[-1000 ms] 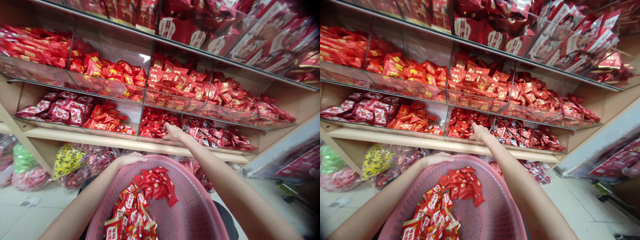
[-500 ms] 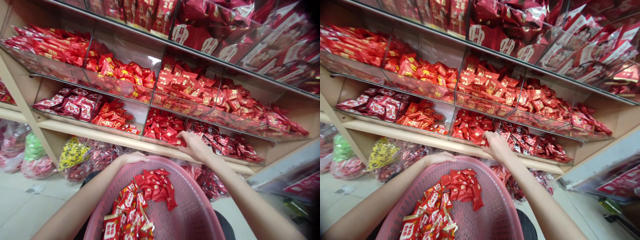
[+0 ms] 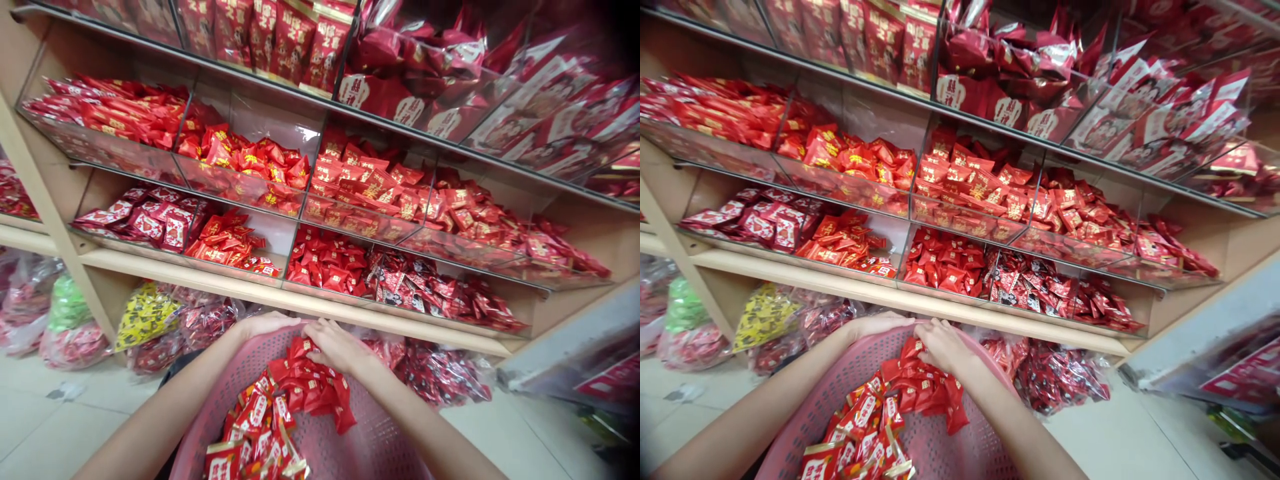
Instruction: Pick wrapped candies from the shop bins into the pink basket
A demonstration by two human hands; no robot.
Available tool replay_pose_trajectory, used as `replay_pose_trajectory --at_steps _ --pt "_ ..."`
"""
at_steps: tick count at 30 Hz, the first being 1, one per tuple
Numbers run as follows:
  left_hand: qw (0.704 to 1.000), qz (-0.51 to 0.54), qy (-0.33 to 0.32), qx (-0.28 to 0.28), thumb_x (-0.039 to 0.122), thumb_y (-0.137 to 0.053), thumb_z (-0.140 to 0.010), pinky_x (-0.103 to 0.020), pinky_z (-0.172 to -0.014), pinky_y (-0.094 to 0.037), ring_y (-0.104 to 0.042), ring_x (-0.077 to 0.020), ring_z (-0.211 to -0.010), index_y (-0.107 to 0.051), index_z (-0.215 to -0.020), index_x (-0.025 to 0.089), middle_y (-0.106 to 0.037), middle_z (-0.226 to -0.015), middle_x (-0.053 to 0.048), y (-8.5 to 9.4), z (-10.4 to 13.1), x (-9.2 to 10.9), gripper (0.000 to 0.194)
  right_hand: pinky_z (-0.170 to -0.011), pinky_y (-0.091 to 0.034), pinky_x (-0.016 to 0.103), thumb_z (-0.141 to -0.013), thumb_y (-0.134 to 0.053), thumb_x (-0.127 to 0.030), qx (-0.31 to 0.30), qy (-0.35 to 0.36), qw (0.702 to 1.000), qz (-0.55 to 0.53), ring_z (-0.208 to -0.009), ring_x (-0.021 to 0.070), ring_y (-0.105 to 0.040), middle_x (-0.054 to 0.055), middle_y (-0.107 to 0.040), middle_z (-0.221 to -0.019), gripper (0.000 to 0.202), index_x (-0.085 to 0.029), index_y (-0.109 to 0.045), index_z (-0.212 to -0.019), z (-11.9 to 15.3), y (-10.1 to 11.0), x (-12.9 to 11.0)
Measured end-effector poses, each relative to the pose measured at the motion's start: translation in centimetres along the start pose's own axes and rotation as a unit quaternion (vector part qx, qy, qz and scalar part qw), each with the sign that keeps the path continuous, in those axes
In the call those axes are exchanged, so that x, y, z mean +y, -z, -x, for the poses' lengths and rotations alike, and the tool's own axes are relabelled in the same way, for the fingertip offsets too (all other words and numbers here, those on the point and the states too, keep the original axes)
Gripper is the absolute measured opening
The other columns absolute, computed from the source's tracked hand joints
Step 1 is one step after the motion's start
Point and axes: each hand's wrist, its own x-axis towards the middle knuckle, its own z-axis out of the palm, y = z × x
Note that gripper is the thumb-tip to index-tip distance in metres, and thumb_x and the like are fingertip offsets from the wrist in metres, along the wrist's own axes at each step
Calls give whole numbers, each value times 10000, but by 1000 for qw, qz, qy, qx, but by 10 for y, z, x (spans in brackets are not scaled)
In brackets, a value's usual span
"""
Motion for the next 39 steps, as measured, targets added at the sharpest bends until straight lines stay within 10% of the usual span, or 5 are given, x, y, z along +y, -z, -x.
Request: replay_pose_trajectory --at_steps 10,17,23,30,39 --pt "1000 -16 8 2 581 -552 -677 -313 -812 -432 -587 -239 -911 -663 -963 135 -659 -972 -73 1 -1 -2 540 -859 -388 353 -782 -561 -275 37 -22 999 -2 -1006 210 -487 58 -530 -1054 267 -212 -503 -1035 8 -21 -5" --pt "1000 5 10 -7 558 -548 -698 -313 -802 -427 -593 -236 -891 -660 -959 124 -657 -969 -88 3 0 -5 518 -822 -402 333 -863 -426 -312 201 -32 978 -34 -935 196 -519 65 -570 -967 188 -206 -515 -990 15 19 6" --pt "997 70 18 -14 535 -598 -667 -311 -787 -440 -610 -227 -834 -672 -903 115 -669 -918 -95 -1 0 -5 487 -737 -417 291 -869 -367 -319 366 -207 902 -93 -809 174 -562 53 -591 -877 175 -203 -477 -942 -9 49 43" --pt "998 58 14 15 548 -618 -633 -309 -769 -441 -613 -224 -789 -678 -846 107 -675 -878 -96 -3 5 3 493 -655 -435 368 -760 -465 -505 308 -445 832 -122 -837 288 -595 143 -589 -957 439 -170 -371 -1027 -50 53 51" --pt "997 72 27 4 529 -610 -657 -296 -776 -441 -607 -223 -836 -666 -902 129 -672 -905 -77 0 4 -3 472 -728 -435 419 -696 -543 -501 255 -479 830 -128 -934 334 -575 196 -551 -1044 593 -152 -306 -1114 -55 55 51"
